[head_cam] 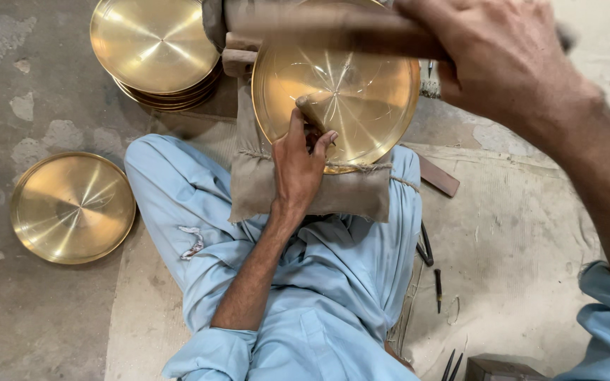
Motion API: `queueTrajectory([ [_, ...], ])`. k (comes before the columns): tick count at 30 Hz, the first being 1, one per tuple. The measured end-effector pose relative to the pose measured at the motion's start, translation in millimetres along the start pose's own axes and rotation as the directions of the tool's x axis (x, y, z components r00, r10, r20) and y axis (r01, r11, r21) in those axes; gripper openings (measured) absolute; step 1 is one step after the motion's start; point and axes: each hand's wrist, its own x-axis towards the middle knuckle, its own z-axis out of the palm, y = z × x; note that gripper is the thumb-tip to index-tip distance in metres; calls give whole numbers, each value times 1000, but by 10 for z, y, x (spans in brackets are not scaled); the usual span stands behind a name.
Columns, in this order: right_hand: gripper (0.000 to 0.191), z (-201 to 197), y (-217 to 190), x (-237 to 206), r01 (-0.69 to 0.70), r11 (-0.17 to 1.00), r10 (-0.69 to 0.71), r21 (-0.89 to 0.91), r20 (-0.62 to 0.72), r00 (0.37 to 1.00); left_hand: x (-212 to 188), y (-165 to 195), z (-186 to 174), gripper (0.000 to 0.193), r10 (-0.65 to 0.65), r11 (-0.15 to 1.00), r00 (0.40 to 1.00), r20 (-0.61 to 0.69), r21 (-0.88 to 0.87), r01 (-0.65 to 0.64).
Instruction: The person sits cross-legged and uses a wooden mallet and a cylindrical wooden tool to hammer a brass plate resting on a cloth pad. The person repeatedly strikes the plate to create a radial pattern while rotating the plate to work different sections.
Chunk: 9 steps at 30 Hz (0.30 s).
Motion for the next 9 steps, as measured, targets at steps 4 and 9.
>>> queueTrajectory([
  [4,36,15,-2,-36,51,989,-47,-135,30,998,-4,6,6,50,68,998,997,-31,-5,-68],
  [9,47,217,57,-102,-52,987,23,153,189,982,-13,-3,20,47,6,1000,1000,0,-13,-6],
])
